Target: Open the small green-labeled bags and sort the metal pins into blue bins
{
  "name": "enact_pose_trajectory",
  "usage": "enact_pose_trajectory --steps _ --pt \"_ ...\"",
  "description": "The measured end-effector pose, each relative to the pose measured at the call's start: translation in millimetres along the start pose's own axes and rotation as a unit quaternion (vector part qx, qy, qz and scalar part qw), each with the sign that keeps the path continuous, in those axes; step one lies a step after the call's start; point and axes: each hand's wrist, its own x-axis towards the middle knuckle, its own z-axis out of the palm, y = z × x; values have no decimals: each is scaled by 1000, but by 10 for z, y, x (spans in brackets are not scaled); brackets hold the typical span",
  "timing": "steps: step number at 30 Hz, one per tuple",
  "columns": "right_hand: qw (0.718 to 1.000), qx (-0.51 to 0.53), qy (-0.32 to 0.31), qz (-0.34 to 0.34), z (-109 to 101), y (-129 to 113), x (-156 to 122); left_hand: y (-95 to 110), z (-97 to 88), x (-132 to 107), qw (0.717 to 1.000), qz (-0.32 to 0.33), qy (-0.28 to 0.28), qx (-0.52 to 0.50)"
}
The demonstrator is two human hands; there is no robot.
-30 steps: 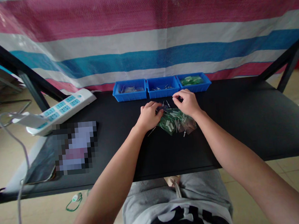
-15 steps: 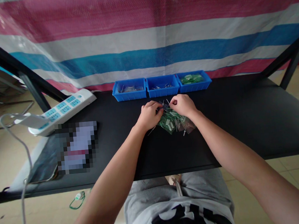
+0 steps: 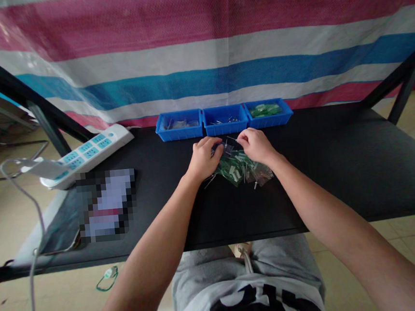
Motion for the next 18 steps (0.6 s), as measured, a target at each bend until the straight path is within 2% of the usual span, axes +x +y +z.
enact_pose_trajectory --steps 3,7,12,18 --pt "997 50 -8 -66 -48 -63 -20 -9 21 2 999 -11 10 -40" --pt "991 77 -49 -98 -66 -120 -52 18 15 -6 998 -20 -18 -57" --pt "989 100 -46 -103 -70 -159 -77 49 -5 -8 999 -5 -41 -12" --pt "982 182 -19 -52 -85 -222 -95 7 28 3 1000 -9 14 20"
